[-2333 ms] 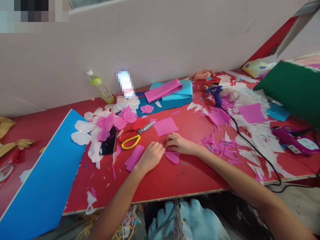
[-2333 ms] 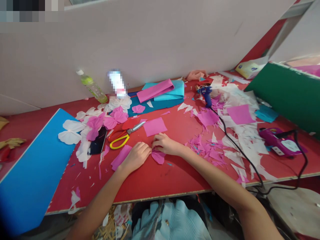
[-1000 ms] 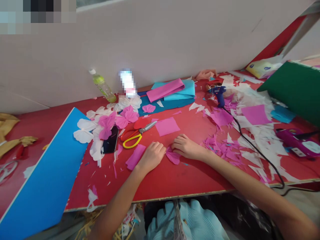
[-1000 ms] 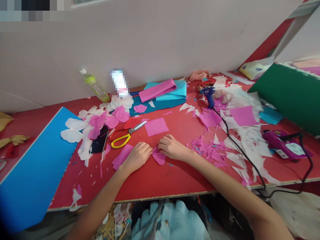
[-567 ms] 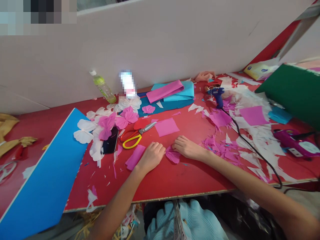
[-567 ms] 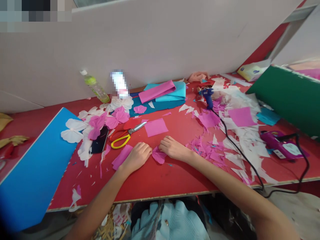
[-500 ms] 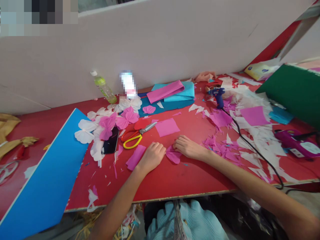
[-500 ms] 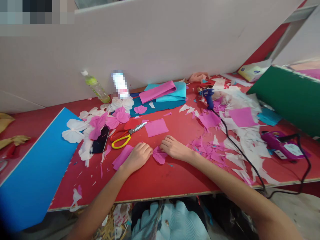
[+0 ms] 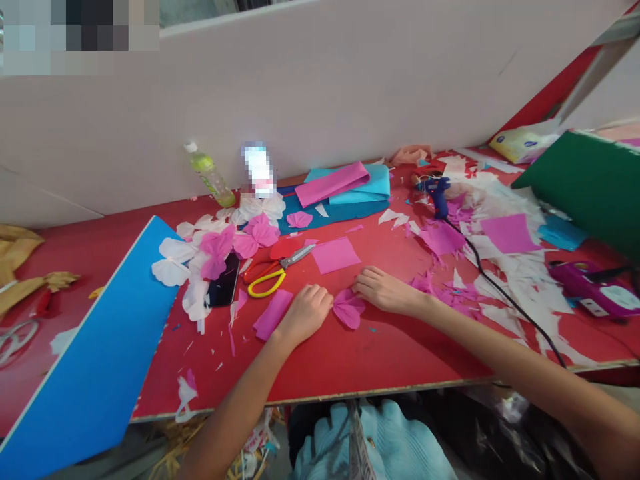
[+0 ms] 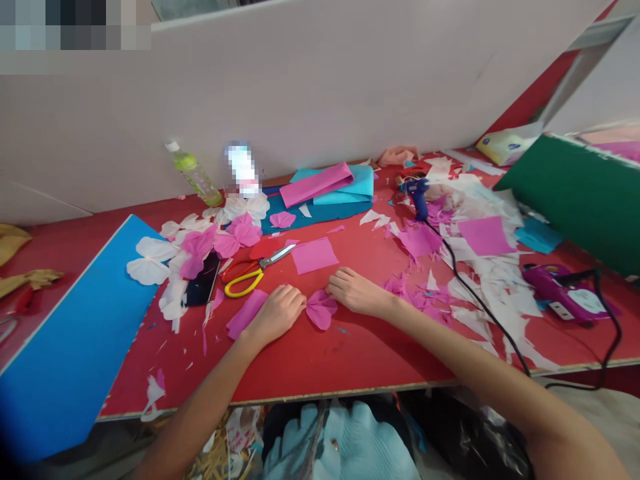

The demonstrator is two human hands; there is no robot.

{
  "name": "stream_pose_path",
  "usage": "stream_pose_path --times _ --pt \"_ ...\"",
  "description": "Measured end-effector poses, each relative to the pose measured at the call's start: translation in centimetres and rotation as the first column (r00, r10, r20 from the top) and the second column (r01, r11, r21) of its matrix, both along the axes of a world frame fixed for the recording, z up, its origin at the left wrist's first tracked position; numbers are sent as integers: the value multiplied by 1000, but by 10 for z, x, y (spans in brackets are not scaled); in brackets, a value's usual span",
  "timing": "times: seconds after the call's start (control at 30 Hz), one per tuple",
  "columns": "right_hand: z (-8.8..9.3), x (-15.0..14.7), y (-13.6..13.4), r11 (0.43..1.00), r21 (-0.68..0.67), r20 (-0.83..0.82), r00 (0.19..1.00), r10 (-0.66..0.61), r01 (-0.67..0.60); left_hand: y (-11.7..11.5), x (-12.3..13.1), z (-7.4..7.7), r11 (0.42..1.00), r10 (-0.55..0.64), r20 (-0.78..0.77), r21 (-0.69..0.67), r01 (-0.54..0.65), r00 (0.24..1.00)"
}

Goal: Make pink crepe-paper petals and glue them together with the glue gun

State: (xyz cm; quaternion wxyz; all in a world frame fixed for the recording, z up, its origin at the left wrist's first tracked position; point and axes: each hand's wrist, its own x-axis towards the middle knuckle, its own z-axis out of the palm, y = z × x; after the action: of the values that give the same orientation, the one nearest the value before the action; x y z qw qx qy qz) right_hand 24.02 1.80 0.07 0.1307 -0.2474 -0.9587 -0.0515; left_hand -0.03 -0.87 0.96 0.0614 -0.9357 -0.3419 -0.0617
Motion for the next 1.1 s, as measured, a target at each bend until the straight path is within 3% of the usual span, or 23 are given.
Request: stream_pose_path --times 0.27,0.7,1.1 --pt "3 -15 11 982 -179 -160 987 29 -58 0 0 0 1000 3 7 -11 -3 1000" --pt "-11 -14 24 902 -431 -181 981 -66 -19 0 1 2 1000 11 -6 -23 -11 1000" --pt "-3 -14 24 942 -333 -117 993 -7 -32 0 1 1 999 19 8 -40 -18 1000"
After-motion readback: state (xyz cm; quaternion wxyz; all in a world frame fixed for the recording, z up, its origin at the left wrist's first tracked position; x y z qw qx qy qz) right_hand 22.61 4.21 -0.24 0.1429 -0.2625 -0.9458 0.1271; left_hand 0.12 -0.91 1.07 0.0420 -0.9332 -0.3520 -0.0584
